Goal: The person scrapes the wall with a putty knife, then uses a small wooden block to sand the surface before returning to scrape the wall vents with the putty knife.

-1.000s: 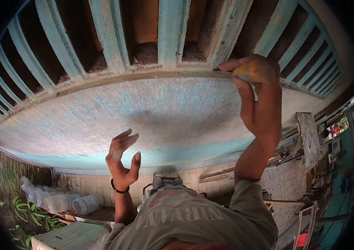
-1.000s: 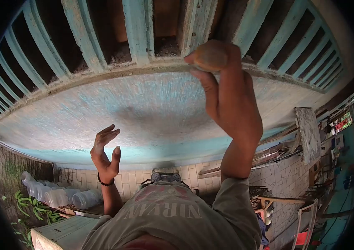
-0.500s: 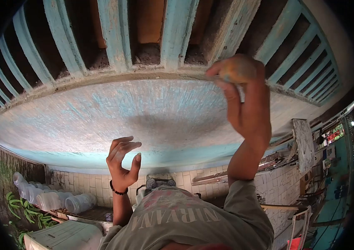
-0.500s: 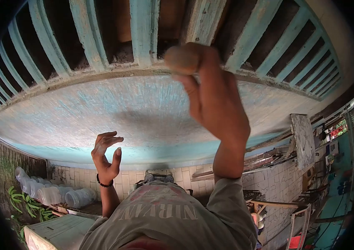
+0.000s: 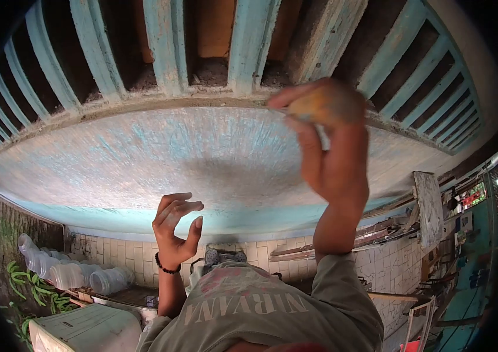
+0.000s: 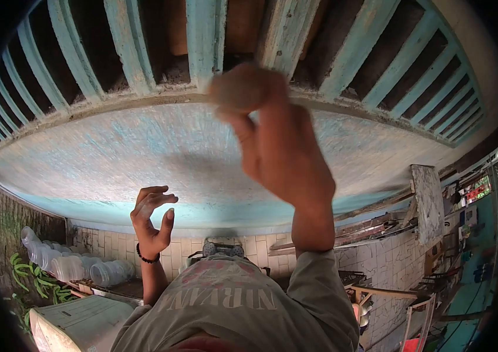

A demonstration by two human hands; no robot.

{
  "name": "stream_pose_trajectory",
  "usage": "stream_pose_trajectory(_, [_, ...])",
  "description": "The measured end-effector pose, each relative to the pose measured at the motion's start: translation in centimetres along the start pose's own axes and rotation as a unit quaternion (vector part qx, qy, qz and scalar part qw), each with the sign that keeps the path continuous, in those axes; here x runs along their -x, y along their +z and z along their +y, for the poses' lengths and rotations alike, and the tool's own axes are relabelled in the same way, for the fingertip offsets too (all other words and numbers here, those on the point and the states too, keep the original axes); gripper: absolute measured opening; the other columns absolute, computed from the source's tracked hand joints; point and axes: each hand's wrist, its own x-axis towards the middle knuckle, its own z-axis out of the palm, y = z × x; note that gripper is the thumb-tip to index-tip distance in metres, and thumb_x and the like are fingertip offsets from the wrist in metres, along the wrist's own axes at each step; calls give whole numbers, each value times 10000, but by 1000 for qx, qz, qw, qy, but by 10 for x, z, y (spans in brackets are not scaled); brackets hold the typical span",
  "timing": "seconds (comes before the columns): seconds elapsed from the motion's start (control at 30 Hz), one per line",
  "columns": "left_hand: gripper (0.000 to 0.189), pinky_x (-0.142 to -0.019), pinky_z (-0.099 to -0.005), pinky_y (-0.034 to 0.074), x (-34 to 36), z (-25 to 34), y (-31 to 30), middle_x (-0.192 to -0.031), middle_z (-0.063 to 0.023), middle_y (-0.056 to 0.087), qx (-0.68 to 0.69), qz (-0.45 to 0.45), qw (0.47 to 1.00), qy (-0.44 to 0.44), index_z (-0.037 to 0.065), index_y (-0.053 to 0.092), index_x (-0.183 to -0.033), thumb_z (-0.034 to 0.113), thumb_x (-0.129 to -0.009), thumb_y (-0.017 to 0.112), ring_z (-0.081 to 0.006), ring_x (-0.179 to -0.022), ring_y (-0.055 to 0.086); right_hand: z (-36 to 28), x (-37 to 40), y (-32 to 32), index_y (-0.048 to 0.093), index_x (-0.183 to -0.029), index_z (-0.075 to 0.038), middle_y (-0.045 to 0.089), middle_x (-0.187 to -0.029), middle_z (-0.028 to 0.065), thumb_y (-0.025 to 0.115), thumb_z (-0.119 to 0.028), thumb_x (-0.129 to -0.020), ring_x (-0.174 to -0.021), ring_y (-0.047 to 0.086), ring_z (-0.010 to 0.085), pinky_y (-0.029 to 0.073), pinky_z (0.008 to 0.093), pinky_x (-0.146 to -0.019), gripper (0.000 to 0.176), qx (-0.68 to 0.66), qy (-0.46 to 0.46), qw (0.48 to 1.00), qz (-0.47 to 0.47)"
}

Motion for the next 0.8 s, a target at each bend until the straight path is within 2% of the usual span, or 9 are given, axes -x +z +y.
stream_pose_trajectory(0.1, [190, -922, -438, 519, 3, 2, -4, -951, -108, 773, 0, 4, 1000, -6, 25, 732, -994, 167, -878, 684, -347, -1089, 671, 5, -4, -8, 442, -1271, 0, 701, -1099, 158, 583, -20, -1016, -1010, 713, 269, 565, 365, -887, 292, 44, 35, 998, 20])
stream_pose_trajectory(0.23, [184, -920, -433, 520, 6, 1, -2, -944, -103, 773, -8, 4, 1000, -12, 28, 733, -997, 158, -875, 684, -343, -1091, 670, -11, -8, 13, 434, -1272, -2, 702, -1081, 162, 573, -55, -1032, -1011, 718, 253, 564, 361, -886, 283, -3, -48, 998, -41])
stream_pose_trajectory(0.33, [168, -877, -416, 537, 6, 4, -4, -924, -92, 766, -14, 14, 1000, 3, 40, 740, -986, 88, -827, 709, -327, -1063, 671, 3, -10, 7, 432, -1263, 1, 716, -1050, 154, 571, -57, -1034, -1026, 723, 245, 564, 381, -890, 274, -57, -24, 998, 5])
stream_pose_trajectory(0.47, [162, -876, -413, 537, 9, 4, -5, -920, -88, 767, -7, 21, 1000, -6, 37, 740, -980, 86, -829, 708, -325, -1066, 670, 5, -12, 10, 416, -1272, 5, 697, -1060, 173, 550, -22, -1031, -1029, 718, 265, 580, 389, -884, 277, 31, 0, 999, -18])
stream_pose_trajectory(0.5, [161, -876, -412, 538, 9, 4, -5, -918, -87, 767, -9, 20, 1000, -6, 37, 740, -980, 86, -829, 708, -324, -1067, 670, 1, -15, 13, 471, -1311, -14, 732, -971, 196, 643, -140, -1013, -875, 763, 380, 603, 440, -686, 366, 15, -44, 999, -13])
stream_pose_trajectory(0.57, [161, -877, -411, 538, 8, 4, -4, -917, -86, 767, -11, 20, 1000, -7, 37, 740, -979, 84, -829, 707, -323, -1068, 669, 11, -16, 19, 465, -1311, -11, 729, -976, 205, 638, -154, -1019, -837, 762, 384, 602, 446, -659, 368, -40, -80, 996, 26])
stream_pose_trajectory(0.67, [160, -877, -411, 539, 8, 7, -6, -916, -85, 767, -12, 23, 1000, -7, 38, 741, -976, 80, -826, 706, -321, -1068, 669, 14, -18, 18, 460, -1318, -10, 728, -985, 203, 643, -167, -1020, -811, 763, 375, 605, 447, -651, 383, -55, -46, 996, 58])
stream_pose_trajectory(0.73, [160, -878, -411, 539, 9, 8, -6, -917, -84, 767, -8, 26, 1000, -8, 39, 742, -974, 77, -823, 706, -321, -1068, 669, 14, -19, 16, 461, -1315, -8, 731, -987, 200, 646, -164, -1018, -837, 766, 370, 609, 444, -670, 383, -8, -18, 999, 51])
stream_pose_trajectory(0.8, [160, -877, -410, 538, 8, 6, -3, -917, -83, 767, -7, 26, 1000, -12, 39, 742, -972, 75, -820, 706, -321, -1068, 670, 3, -17, 22, 465, -1299, -12, 730, -986, 207, 647, -158, -1015, -847, 766, 369, 604, 449, -658, 367, -10, -45, 999, 18])
